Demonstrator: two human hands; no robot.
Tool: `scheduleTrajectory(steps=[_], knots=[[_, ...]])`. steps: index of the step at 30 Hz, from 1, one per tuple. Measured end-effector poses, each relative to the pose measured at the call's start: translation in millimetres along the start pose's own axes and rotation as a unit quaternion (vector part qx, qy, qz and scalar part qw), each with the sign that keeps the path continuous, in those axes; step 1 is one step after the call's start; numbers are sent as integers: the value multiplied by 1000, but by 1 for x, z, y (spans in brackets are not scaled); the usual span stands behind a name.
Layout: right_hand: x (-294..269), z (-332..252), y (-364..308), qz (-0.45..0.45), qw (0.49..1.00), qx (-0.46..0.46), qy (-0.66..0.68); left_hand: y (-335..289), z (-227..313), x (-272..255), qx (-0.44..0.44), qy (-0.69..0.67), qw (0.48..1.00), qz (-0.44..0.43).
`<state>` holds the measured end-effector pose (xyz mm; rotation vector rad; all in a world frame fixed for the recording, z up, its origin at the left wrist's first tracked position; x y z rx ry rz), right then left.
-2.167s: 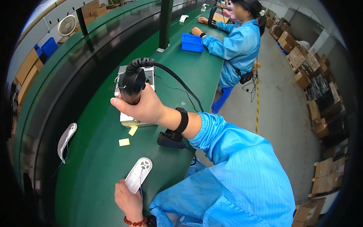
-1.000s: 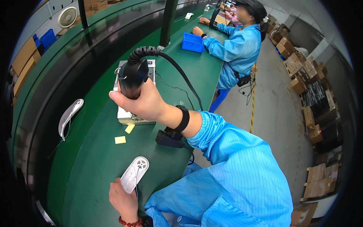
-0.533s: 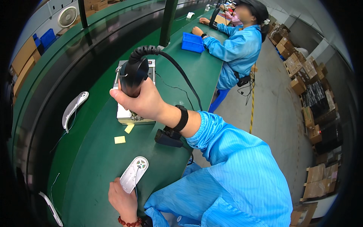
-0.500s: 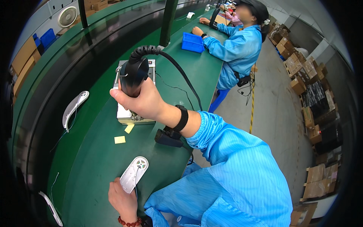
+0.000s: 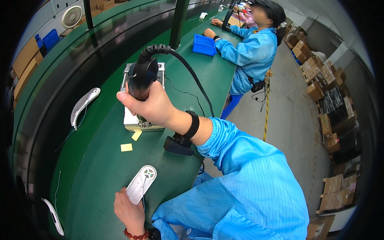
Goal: Using an electric screwdriver and a dispenser machine to assemble electronic or plastic housing components.
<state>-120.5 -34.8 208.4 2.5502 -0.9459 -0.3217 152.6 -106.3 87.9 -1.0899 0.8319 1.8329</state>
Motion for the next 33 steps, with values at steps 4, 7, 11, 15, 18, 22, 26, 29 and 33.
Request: scheduleTrajectory(steps=[4,7,11,15,18,22,26,29,33], knots=[[0,3,4,20,998,-4,62,1,-7,5,-3,-3,1000,-7],[5,8,2,17,996,11,91,0,-11,8,-17,-6,1000,-21],[18,10,-16,-3,991,14,131,2,-10,7,2,2,1000,-7],[47,9,-49,-53,976,-16,212,4,-11,7,1,6,1000,-16],[79,18,-77,-83,950,3,300,1,-16,7,3,6,1000,-11],[101,22,-85,-155,969,4,192,-4,-21,4,3,-1,1000,-4],[102,25,-82,-119,965,67,223,-4,-23,2,-4,-30,999,-18],[105,25,-81,-78,964,89,238,-7,-25,2,0,-32,999,-15],[109,31,-82,-73,960,86,255,-8,-26,0,3,-32,999,-10]])
Point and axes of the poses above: each hand's wrist, its own y-axis towards the middle knuckle, its own x-axis out of the palm, z = x × y, the point moved 7 cm from there along y, towards the middle knuckle, and after that the axes turned 6 degrees about -z, right-handed, at the moved point
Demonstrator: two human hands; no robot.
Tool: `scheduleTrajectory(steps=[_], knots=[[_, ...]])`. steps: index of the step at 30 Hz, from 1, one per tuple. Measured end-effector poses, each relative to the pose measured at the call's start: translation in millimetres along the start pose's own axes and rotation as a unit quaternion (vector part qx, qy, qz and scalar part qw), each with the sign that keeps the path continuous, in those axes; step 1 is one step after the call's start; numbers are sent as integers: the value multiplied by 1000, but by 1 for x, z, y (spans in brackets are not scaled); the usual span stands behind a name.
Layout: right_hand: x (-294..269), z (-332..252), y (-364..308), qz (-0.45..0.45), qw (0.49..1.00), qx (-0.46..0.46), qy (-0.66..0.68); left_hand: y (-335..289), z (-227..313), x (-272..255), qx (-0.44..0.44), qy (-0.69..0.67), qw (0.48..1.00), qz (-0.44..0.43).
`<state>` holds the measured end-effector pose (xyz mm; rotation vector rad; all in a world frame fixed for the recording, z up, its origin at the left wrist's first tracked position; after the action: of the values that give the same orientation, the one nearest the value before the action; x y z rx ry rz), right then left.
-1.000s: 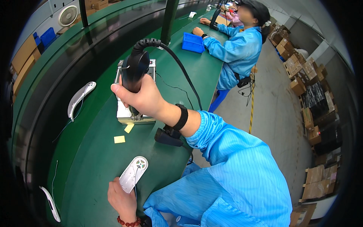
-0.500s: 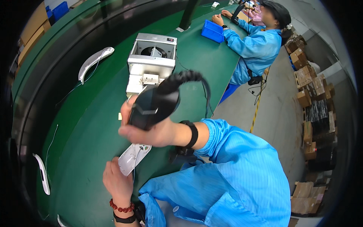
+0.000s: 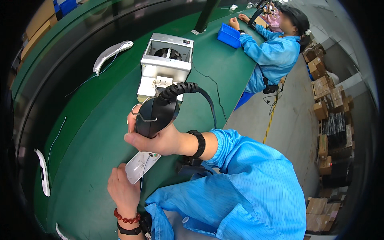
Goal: Using an electric screwdriver and a dispenser machine to assemble electronic or plastic housing components.
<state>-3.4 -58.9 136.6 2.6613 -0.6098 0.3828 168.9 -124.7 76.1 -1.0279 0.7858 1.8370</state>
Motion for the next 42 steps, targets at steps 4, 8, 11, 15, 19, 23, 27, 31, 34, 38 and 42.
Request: scheduleTrajectory(steps=[4,8,11,15,19,23,27,31,34,38,42], knots=[[1,0,-1,4,1000,-11,23,-2,-2,-1,-1,-3,1000,0],[5,2,0,-19,999,-34,-23,-4,-2,-4,-2,-8,1000,-2],[7,4,0,-73,996,-3,-43,-6,-3,-5,-8,-6,1000,0],[7,8,2,-69,996,4,-57,-6,-7,-2,-1,-3,1000,19],[8,9,4,-76,993,-16,-86,-5,-7,-2,-6,2,1000,23],[6,18,4,-48,997,29,-44,-5,-8,-1,2,-2,1000,28],[12,15,10,-53,997,23,-52,-6,-10,-2,-3,1,1000,24],[16,15,11,-57,994,22,-92,-9,-15,-1,-1,0,1000,23],[18,15,11,-49,995,40,-84,-11,-16,-3,8,-1,1000,27],[20,7,8,-58,997,24,-50,-18,-19,-3,13,7,1000,19],[4,-52,18,-28,988,-145,-34,-31,-15,-15,1,2,1000,27]])
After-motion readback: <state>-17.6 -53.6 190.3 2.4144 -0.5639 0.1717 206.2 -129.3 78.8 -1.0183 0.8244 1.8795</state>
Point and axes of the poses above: each hand's wrist, its own y-axis towards the middle knuckle, its own x-axis out of the palm, z = x × y, the point moved 7 cm from there along y, towards the middle knuckle, and after that the axes turned 6 degrees about -z, right-handed, at the moved point
